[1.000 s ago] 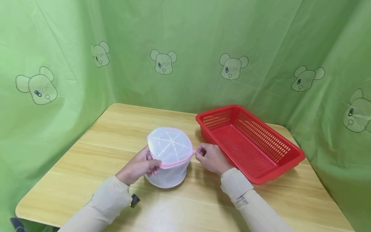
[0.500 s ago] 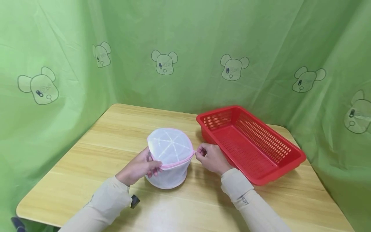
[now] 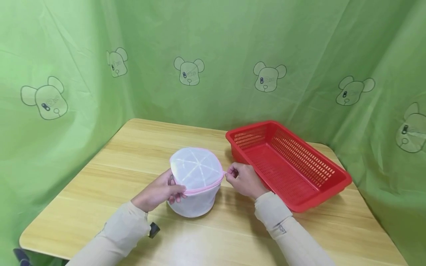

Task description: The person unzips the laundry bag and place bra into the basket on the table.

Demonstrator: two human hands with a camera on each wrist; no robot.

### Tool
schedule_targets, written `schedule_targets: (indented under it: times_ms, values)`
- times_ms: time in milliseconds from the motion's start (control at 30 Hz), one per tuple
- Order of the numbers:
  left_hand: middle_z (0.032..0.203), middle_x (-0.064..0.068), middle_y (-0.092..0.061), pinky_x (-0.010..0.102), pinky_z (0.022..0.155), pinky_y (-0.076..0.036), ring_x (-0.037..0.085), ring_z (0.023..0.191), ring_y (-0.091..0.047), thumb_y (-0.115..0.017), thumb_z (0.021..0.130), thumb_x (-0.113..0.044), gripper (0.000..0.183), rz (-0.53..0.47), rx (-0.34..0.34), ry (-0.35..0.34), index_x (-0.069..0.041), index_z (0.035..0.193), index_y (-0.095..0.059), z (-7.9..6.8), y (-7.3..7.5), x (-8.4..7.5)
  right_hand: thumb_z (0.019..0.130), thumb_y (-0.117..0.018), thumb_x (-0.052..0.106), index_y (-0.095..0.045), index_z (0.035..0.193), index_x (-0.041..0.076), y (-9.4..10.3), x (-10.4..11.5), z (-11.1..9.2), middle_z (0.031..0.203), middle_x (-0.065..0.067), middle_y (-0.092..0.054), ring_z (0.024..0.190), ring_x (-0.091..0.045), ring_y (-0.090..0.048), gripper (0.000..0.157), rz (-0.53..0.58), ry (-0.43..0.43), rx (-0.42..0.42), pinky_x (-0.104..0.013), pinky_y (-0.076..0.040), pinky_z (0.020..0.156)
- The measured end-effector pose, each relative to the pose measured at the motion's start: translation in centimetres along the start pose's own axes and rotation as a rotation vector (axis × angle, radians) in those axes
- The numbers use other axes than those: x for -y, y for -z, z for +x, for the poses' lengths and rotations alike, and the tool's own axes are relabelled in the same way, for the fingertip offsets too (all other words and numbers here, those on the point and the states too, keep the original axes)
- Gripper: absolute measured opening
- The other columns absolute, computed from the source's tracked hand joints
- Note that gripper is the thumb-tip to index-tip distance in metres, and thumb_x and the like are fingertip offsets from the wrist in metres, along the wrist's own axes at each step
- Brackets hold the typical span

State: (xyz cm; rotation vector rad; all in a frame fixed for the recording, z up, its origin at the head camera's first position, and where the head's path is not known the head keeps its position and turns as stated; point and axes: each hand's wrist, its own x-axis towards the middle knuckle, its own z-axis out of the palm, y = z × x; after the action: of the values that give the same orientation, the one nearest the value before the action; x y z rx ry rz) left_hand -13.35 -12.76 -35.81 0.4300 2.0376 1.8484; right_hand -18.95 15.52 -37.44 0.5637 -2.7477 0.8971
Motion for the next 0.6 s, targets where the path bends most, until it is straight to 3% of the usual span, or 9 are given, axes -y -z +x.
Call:
schedule_targets:
  times_ms: [333, 600]
  values:
    - [0.079, 0.007, -0.063, 0.023, 0.053, -0.043, 0.015, 0.064, -0.056, -0.06, 0.091, -0.006, 0.062, -0.041, -0.084, 0.048, 0.001, 0.143, -0.027, -0.03, 0.36, -0.04, 0.084, -0.068, 0.013, -0.062, 0.08, 0.011, 0.35, 0.45, -0.34, 0.069, 0.005, -0.056, 0.066, -0.013, -0.051, 0.008, -0.005, -0.019, 0.02, -0.027, -0.046, 0.061]
    - [0.085, 0.003, -0.066, 0.023, 0.056, -0.041, 0.016, 0.07, -0.057, -0.065, 0.088, -0.005, 0.068, -0.094, -0.12, 0.072, 0.0, 0.143, -0.025, 0.02, 0.44, -0.19, 0.083, -0.068, 0.012, -0.061, 0.077, 0.012, 0.46, 0.69, -0.65, 0.068, 0.006, -0.056, 0.066, -0.012, -0.05, 0.009, -0.005, 0.041, -0.004, -0.027, -0.046, 0.062]
